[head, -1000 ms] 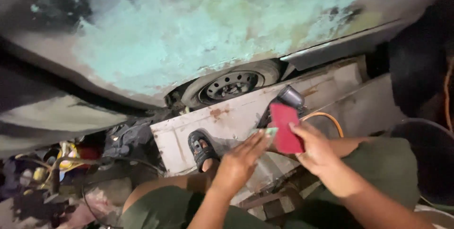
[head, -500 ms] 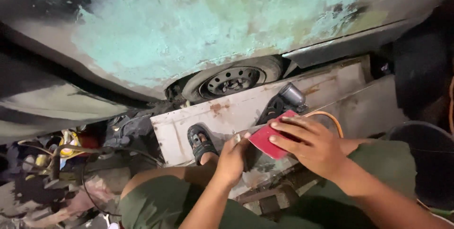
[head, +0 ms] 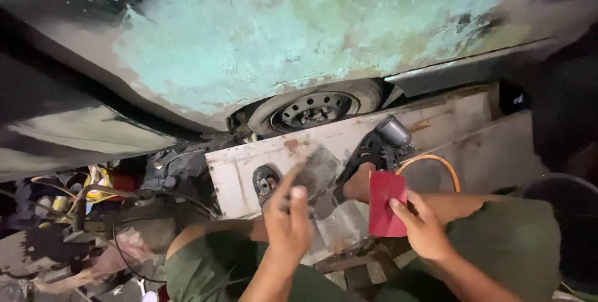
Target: The person uses a red sanding block to sand a light green primer patch on the side of a car. They repeatedly apply the sanding block to the car surface and then rub it against a separate metal plate held in the other hand.
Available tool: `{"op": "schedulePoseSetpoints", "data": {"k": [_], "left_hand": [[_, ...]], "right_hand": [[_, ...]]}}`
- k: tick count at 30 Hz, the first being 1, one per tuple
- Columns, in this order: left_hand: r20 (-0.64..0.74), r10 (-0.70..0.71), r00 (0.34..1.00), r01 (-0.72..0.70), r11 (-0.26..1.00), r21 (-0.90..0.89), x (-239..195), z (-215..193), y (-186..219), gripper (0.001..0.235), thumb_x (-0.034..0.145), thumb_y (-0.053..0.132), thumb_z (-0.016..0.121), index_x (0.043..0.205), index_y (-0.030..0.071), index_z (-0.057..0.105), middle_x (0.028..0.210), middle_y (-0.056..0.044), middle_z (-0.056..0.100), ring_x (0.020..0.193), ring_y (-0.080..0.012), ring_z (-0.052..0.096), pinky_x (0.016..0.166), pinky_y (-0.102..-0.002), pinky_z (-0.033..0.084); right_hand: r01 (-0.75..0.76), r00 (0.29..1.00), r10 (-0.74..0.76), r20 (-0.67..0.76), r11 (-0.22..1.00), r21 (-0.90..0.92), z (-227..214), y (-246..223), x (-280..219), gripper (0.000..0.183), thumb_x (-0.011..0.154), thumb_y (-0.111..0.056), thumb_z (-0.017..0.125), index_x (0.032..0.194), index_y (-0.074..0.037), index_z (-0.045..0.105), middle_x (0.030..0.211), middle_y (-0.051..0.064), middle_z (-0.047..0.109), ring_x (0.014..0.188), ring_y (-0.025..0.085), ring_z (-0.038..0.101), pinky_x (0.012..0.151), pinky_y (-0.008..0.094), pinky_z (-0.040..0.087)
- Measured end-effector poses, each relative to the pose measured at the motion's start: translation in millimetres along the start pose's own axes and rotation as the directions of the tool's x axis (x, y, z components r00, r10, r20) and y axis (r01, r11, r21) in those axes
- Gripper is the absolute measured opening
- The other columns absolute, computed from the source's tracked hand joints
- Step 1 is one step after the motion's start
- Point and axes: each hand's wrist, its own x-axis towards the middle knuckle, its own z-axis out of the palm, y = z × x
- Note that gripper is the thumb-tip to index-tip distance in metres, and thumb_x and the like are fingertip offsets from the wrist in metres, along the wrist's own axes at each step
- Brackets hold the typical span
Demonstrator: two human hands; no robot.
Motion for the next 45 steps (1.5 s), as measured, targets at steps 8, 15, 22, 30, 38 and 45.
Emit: {"op": "schedulePoseSetpoints", "data": {"k": [8, 15, 22, 30, 38, 45], "left_hand": [[0.63, 0.527, 0.57, -0.821, 0.368, 0.436, -4.1, 21.3, -34.3, 0.064, 0.09, 0.002, 0.069, 0.15, 0.008, 0.049, 0.145, -0.02, 0.062, 0.123, -0.0334, 0.068, 0.078, -0.039, 0.065], [0.622, 0.515, 0.589, -0.778, 0.152, 0.61, 15.9, 23.5, -96.4, 0.059, 0.094, 0.008, 0.07, 0.15, 0.006, 0.053, 0.14, -0.015, 0.064, 0.118, -0.0283, 0.068, 0.053, -0.035, 0.059], [0.137, -0.157, 0.978, 0.131, 0.975, 0.18, 22.8, 24.4, -64.8, 0.048, 0.101, 0.04, 0.049, 0.13, 0.007, 0.067, 0.126, -0.016, 0.074, 0.124, -0.0293, 0.067, 0.1, -0.041, 0.051], [-0.142, -0.338, 0.93, 0.298, 0.923, -0.244, 4.9, 37.6, -3.0, 0.041, 0.097, 0.031, 0.064, 0.127, 0.004, 0.074, 0.112, -0.021, 0.077, 0.101, -0.02, 0.066, 0.097, -0.041, 0.056], [-0.18, -0.37, 0.912, 0.311, 0.906, -0.288, 9.7, -11.1, 9.1, 0.086, 0.086, 0.054, 0.05, 0.161, 0.014, 0.036, 0.081, -0.021, 0.072, 0.055, -0.0279, 0.063, 0.059, -0.045, 0.051], [0.001, 0.553, 0.833, -0.537, 0.81, 0.236, 5.2, -0.6, -52.1, 0.054, 0.108, 0.043, 0.045, 0.131, -0.001, 0.066, 0.123, -0.019, 0.074, 0.112, -0.0285, 0.075, 0.092, -0.038, 0.063]], "right_hand": [[-0.136, 0.991, 0.089, 0.102, 0.671, 0.729, 36.1, -79.3, -3.3, 0.048, 0.091, -0.013, 0.063, 0.136, 0.001, 0.054, 0.117, 0.021, 0.066, 0.102, 0.031, 0.065, 0.089, 0.043, 0.055], [0.056, 0.994, -0.108, 0.034, 0.73, 0.681, 17.5, -169.0, -9.8, 0.049, 0.084, -0.015, 0.071, 0.13, -0.001, 0.063, 0.113, 0.018, 0.071, 0.095, 0.029, 0.069, 0.08, 0.043, 0.06], [0.779, 0.623, -0.782, 0.033, 0.615, -0.123, -12.1, -192.2, -34.9, 0.03, 0.102, -0.026, 0.055, 0.123, -0.011, 0.068, 0.116, 0.004, 0.072, 0.096, 0.016, 0.071, 0.078, 0.029, 0.057], [0.793, 0.156, -0.92, 0.358, -0.099, -0.601, 18.0, -90.1, 11.3, 0.033, 0.099, -0.023, 0.06, 0.13, -0.023, 0.07, 0.124, 0.004, 0.071, 0.113, 0.029, 0.068, 0.097, 0.043, 0.058], [0.62, 0.778, -0.546, 0.31, 0.587, -0.521, -13.2, -11.9, 34.8, 0.04, 0.101, -0.03, 0.049, 0.135, -0.015, 0.064, 0.125, 0.006, 0.074, 0.106, 0.026, 0.073, 0.079, 0.039, 0.057], [-0.042, 0.998, 0.001, 0.07, 0.813, 0.581, 36.1, -55.3, 7.8, 0.046, 0.094, -0.017, 0.061, 0.135, 0.002, 0.055, 0.122, 0.018, 0.063, 0.11, 0.03, 0.062, 0.089, 0.042, 0.051]]}}
